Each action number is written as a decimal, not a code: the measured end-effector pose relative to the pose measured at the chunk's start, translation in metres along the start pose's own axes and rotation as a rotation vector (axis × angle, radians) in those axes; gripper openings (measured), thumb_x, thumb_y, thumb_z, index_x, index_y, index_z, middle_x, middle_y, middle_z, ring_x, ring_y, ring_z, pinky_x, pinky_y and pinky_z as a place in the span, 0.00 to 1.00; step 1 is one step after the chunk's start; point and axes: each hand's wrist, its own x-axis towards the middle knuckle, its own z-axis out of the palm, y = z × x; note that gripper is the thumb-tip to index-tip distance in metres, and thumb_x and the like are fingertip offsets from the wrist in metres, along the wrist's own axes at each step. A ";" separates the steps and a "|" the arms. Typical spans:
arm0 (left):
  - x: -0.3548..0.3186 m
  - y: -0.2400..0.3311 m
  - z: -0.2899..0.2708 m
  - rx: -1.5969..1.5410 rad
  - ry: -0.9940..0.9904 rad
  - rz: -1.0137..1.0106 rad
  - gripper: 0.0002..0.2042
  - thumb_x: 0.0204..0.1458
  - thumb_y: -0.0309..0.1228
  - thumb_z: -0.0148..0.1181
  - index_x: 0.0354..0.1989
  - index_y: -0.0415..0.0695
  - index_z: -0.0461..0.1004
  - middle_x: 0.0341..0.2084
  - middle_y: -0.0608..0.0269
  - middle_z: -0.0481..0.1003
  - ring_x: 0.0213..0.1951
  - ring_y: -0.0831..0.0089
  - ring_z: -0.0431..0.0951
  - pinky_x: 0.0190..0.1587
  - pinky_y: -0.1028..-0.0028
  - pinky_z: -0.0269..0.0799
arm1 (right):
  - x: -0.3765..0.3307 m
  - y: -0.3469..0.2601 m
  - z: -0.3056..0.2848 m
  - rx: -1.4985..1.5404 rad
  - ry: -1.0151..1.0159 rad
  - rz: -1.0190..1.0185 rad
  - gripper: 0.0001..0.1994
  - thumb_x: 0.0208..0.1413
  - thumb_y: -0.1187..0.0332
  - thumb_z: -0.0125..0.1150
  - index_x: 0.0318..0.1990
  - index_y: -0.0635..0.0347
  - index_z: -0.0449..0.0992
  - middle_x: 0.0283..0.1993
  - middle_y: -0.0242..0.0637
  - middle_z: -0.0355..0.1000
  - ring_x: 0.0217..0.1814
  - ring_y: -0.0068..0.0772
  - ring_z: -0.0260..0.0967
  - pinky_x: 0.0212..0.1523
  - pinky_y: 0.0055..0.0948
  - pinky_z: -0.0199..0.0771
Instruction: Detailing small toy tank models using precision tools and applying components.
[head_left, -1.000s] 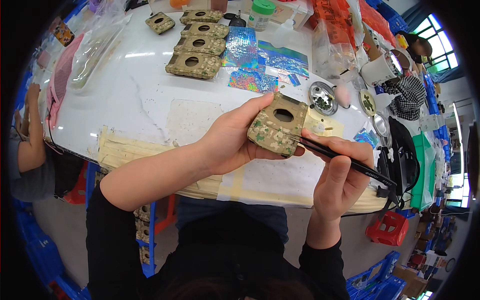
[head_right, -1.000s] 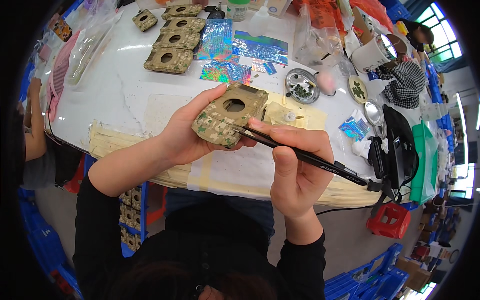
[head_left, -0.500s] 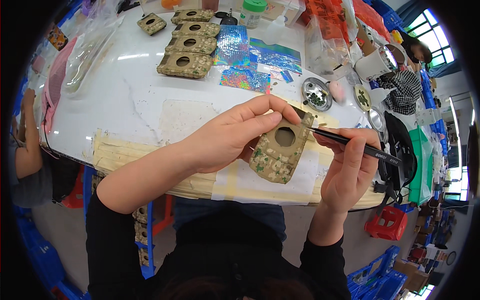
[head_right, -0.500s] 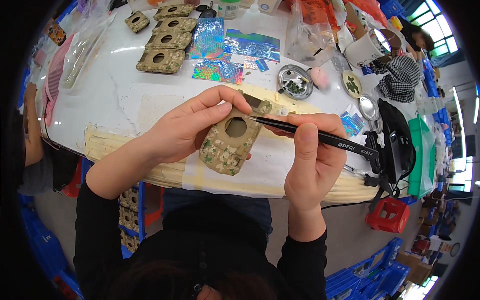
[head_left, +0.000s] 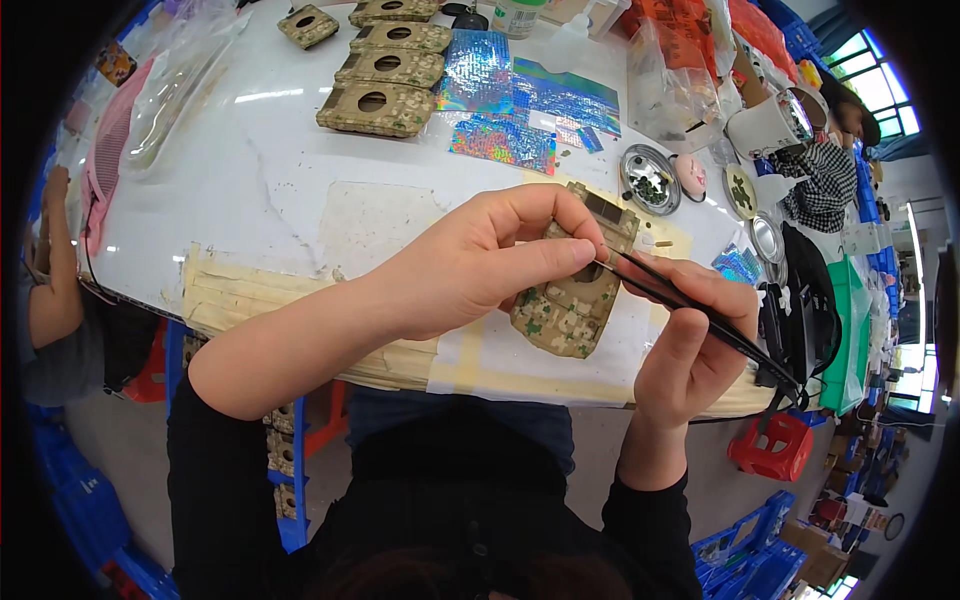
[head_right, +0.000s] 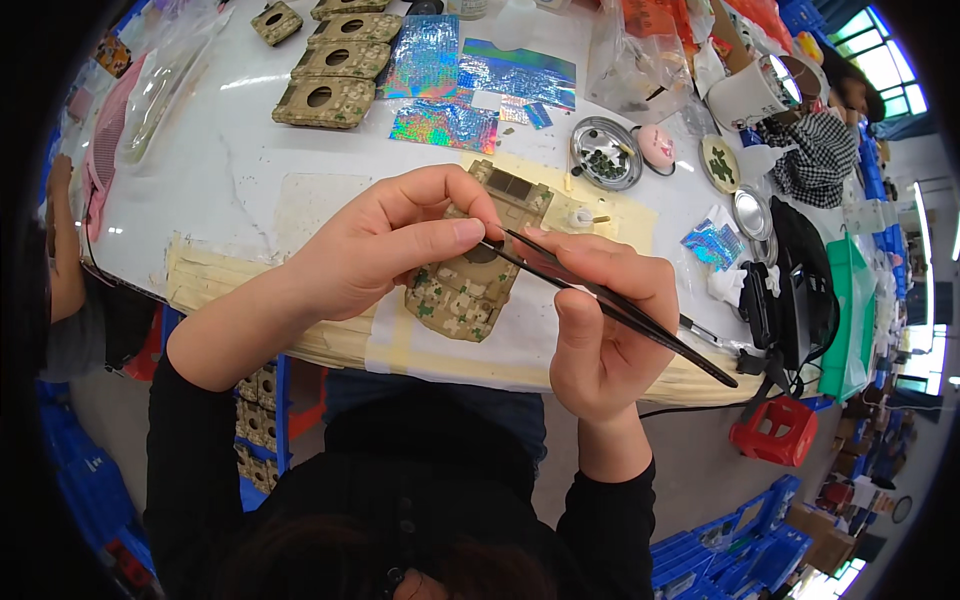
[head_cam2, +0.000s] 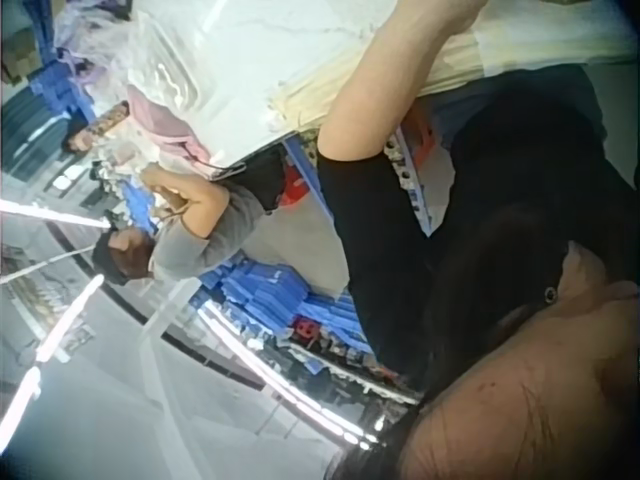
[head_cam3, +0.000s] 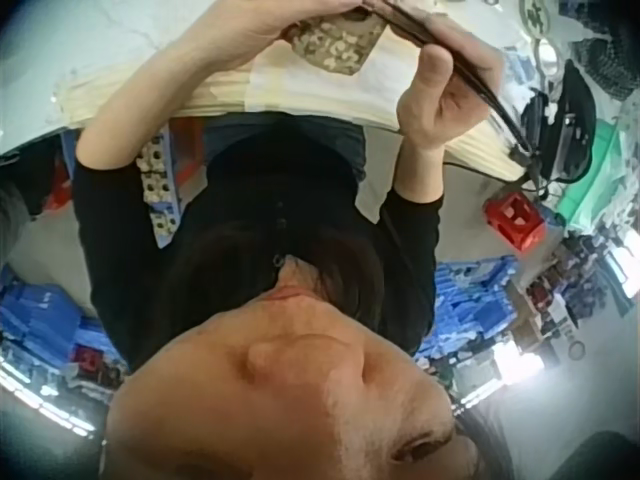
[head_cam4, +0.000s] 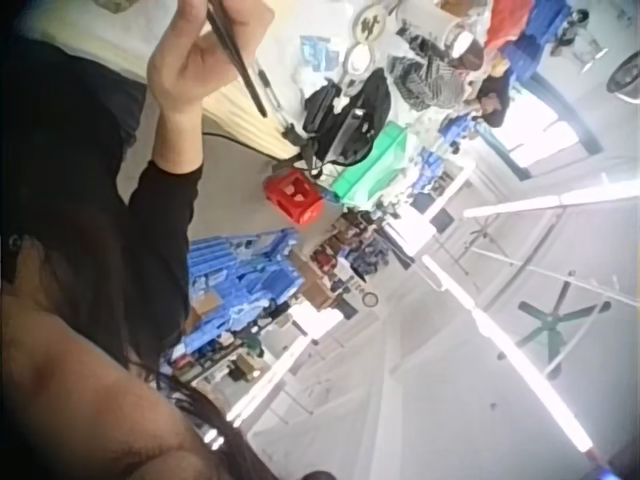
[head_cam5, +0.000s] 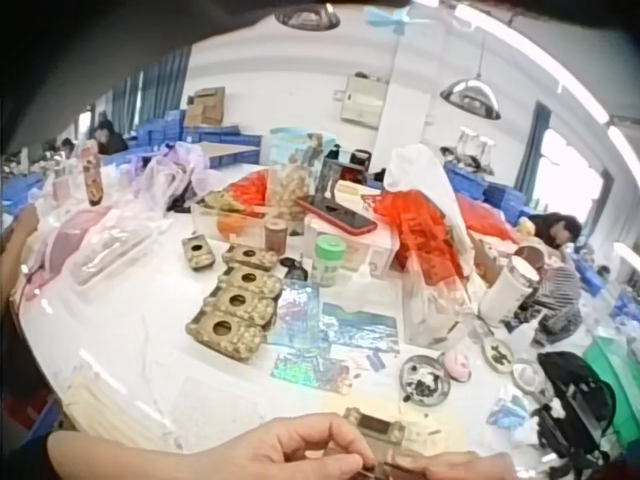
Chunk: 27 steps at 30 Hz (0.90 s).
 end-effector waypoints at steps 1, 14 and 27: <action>0.000 0.000 0.000 -0.001 0.003 0.003 0.06 0.57 0.31 0.52 0.39 0.43 0.69 0.34 0.70 0.72 0.38 0.86 0.70 0.39 0.83 0.65 | 0.000 0.000 -0.001 0.000 -0.009 -0.006 0.11 0.58 0.69 0.52 0.40 0.70 0.63 0.41 0.54 0.70 0.43 0.40 0.72 0.46 0.30 0.72; 0.000 -0.001 -0.001 0.043 0.011 0.057 0.06 0.57 0.30 0.51 0.38 0.42 0.69 0.33 0.71 0.71 0.37 0.86 0.69 0.41 0.82 0.64 | 0.000 0.000 0.000 -0.050 -0.028 -0.051 0.12 0.57 0.68 0.53 0.40 0.70 0.63 0.41 0.56 0.71 0.43 0.40 0.72 0.45 0.30 0.72; 0.001 -0.003 0.000 0.067 -0.012 0.168 0.05 0.57 0.31 0.52 0.37 0.43 0.69 0.31 0.74 0.69 0.35 0.89 0.66 0.37 0.85 0.62 | 0.000 0.000 -0.002 -0.077 -0.039 -0.075 0.13 0.57 0.68 0.55 0.40 0.70 0.64 0.41 0.55 0.71 0.42 0.38 0.72 0.44 0.28 0.72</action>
